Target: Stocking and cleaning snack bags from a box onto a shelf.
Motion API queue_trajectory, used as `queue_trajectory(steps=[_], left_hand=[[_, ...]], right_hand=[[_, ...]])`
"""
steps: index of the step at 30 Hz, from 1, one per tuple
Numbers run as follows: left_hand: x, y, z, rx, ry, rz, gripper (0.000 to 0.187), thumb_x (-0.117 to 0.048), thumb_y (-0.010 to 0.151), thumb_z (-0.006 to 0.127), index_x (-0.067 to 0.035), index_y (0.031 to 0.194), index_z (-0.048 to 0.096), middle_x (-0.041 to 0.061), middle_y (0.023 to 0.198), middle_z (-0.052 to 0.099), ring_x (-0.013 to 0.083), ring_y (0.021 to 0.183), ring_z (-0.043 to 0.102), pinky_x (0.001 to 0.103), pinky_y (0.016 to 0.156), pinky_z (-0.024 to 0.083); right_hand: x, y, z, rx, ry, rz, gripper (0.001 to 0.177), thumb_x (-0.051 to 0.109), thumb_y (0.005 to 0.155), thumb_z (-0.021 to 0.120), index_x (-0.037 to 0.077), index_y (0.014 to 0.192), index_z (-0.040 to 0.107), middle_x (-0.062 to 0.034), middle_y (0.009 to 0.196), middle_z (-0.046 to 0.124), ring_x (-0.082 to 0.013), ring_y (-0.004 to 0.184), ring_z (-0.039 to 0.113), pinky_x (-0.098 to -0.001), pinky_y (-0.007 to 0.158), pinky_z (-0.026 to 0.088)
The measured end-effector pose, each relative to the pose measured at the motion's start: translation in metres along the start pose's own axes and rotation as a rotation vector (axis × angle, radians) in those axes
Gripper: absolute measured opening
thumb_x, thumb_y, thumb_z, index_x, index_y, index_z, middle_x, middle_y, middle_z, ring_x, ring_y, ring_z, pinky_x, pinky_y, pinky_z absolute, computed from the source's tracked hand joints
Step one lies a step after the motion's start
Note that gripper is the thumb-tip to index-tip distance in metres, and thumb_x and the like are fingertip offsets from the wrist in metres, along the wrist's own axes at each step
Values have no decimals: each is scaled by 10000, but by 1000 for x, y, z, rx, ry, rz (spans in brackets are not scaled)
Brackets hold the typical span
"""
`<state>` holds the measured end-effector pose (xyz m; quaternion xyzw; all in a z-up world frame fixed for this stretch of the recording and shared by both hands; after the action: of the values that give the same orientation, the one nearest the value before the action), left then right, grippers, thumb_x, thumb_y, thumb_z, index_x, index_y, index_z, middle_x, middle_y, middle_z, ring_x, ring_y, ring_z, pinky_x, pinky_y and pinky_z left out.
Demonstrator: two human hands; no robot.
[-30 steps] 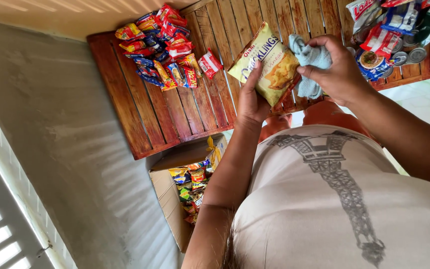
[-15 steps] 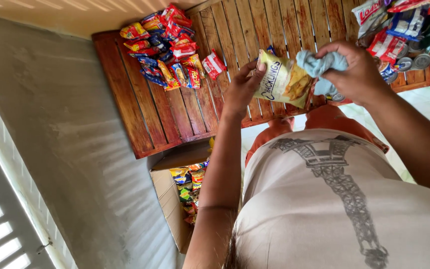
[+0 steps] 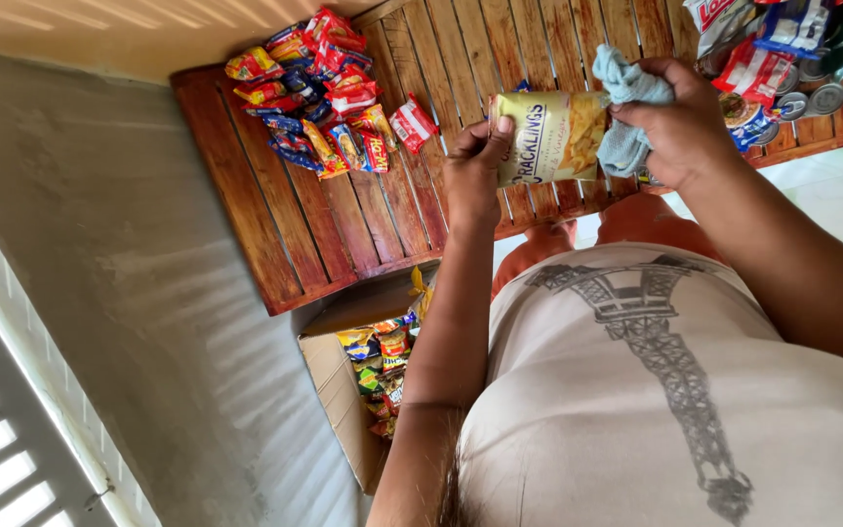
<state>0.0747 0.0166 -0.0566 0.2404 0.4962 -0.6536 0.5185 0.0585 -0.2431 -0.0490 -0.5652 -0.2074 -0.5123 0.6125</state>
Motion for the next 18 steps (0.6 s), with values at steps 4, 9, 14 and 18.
queue_trajectory(steps=[4,9,14,18], left_hand=[[8,6,-11,-6,-121,17,129,-149,954,782,-43,1011,736,63,932,743,112,784,662,275,712,548],[-7,6,-12,5,-65,-23,155,-234,986,685,-111,1060,627,79,954,724,125,777,656,297,641,551],[8,8,-3,2,-100,2,164,-214,1024,672,-88,1090,589,72,1004,712,140,824,666,327,709,582],[11,1,3,-16,-145,-10,185,-211,1042,638,-85,1166,583,72,1031,701,141,868,678,322,753,599]], right_hand=[[23,-5,-4,34,-100,114,403,-28,911,735,107,1278,637,-63,1188,725,-190,1059,724,-392,942,605],[64,-35,18,171,128,138,283,71,982,696,80,1263,662,-78,1174,733,-227,1094,738,-449,975,609],[8,-17,25,226,75,57,351,12,971,727,65,1297,608,-76,1189,692,-207,1071,691,-415,965,583],[12,-13,33,4,-74,-10,448,-57,902,728,97,1283,549,-70,1181,701,-174,1056,708,-330,932,624]])
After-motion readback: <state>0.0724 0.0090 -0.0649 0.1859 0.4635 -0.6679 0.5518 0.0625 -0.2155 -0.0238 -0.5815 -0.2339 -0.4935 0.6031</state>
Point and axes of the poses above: each hand's wrist, its own y-axis towards the middle knuckle, its own z-axis out of the palm, x = y × z, the point moved 6 cm from there along y, towards the middle knuckle
